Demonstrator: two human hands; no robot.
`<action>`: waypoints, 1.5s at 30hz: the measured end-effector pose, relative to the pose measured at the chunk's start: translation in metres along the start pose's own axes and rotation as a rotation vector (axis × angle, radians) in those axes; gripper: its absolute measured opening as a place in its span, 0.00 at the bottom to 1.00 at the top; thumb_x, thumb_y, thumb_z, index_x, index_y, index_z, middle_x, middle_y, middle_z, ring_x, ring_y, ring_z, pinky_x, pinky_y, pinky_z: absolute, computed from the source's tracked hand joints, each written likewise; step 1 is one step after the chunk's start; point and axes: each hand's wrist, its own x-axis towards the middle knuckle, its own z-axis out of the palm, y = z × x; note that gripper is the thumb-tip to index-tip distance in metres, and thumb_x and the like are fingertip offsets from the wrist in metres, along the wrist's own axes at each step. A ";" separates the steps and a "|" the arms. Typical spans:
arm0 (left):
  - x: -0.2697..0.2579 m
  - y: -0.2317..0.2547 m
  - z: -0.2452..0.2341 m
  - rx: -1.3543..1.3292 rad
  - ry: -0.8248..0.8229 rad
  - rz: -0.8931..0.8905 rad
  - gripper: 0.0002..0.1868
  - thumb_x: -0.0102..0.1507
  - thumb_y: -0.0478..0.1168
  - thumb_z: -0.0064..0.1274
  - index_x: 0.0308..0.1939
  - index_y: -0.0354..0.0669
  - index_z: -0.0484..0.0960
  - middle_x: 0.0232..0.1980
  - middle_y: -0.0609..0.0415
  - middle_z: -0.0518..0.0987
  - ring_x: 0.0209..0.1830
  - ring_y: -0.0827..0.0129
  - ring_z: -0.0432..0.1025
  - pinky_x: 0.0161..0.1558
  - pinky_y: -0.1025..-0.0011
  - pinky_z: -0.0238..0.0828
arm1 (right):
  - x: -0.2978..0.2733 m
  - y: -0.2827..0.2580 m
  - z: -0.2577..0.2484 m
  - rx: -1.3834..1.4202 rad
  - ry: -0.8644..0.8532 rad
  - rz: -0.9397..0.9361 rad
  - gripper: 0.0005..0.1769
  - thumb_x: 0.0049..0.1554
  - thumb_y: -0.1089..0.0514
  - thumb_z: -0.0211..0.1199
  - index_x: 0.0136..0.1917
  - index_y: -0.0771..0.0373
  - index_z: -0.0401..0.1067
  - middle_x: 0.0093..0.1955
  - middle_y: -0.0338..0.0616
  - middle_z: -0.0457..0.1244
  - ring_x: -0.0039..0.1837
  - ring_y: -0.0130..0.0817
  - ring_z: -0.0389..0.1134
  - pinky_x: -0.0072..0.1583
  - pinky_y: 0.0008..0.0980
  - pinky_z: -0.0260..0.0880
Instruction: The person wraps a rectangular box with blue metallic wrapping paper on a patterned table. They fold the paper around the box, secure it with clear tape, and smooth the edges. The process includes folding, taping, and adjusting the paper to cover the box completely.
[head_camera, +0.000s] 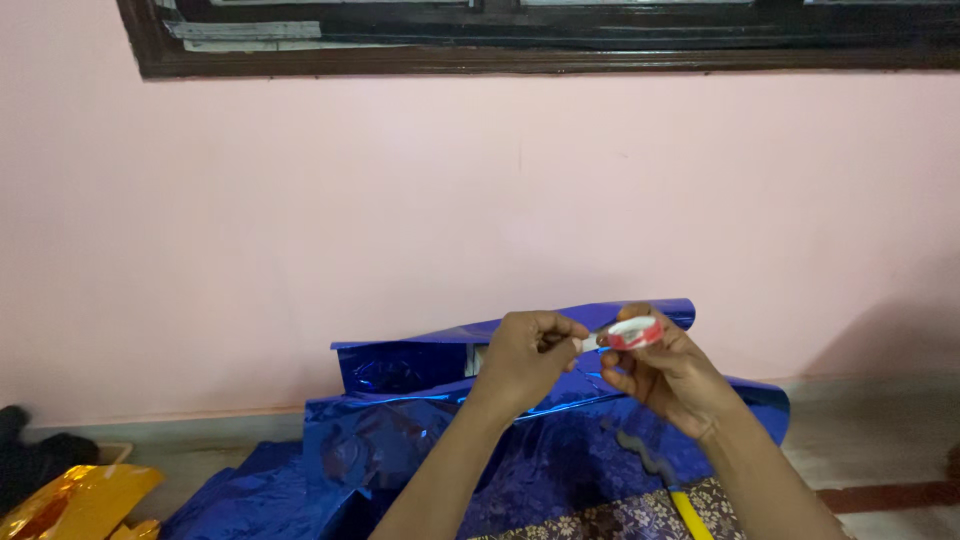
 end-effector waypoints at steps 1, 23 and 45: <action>-0.001 0.004 -0.003 0.100 -0.001 0.029 0.08 0.62 0.32 0.56 0.43 0.33 0.85 0.31 0.52 0.84 0.29 0.75 0.77 0.34 0.74 0.74 | -0.001 0.000 0.000 0.049 -0.030 0.018 0.16 0.60 0.62 0.59 0.61 0.58 0.68 0.51 0.48 0.68 0.48 0.37 0.72 0.51 0.38 0.77; 0.012 -0.005 -0.032 -0.071 -0.074 -0.146 0.08 0.64 0.31 0.52 0.45 0.33 0.83 0.35 0.52 0.84 0.31 0.75 0.78 0.36 0.75 0.78 | -0.002 -0.026 0.052 -0.408 0.157 0.219 0.15 0.59 0.56 0.61 0.58 0.61 0.72 0.46 0.42 0.68 0.45 0.29 0.70 0.47 0.37 0.79; 0.005 0.015 -0.038 -0.212 -0.207 -0.538 0.21 0.66 0.50 0.53 0.48 0.33 0.80 0.40 0.46 0.84 0.35 0.67 0.81 0.39 0.73 0.79 | 0.002 -0.030 0.062 -0.632 0.154 0.075 0.15 0.61 0.56 0.58 0.58 0.64 0.75 0.47 0.42 0.69 0.49 0.29 0.72 0.54 0.39 0.77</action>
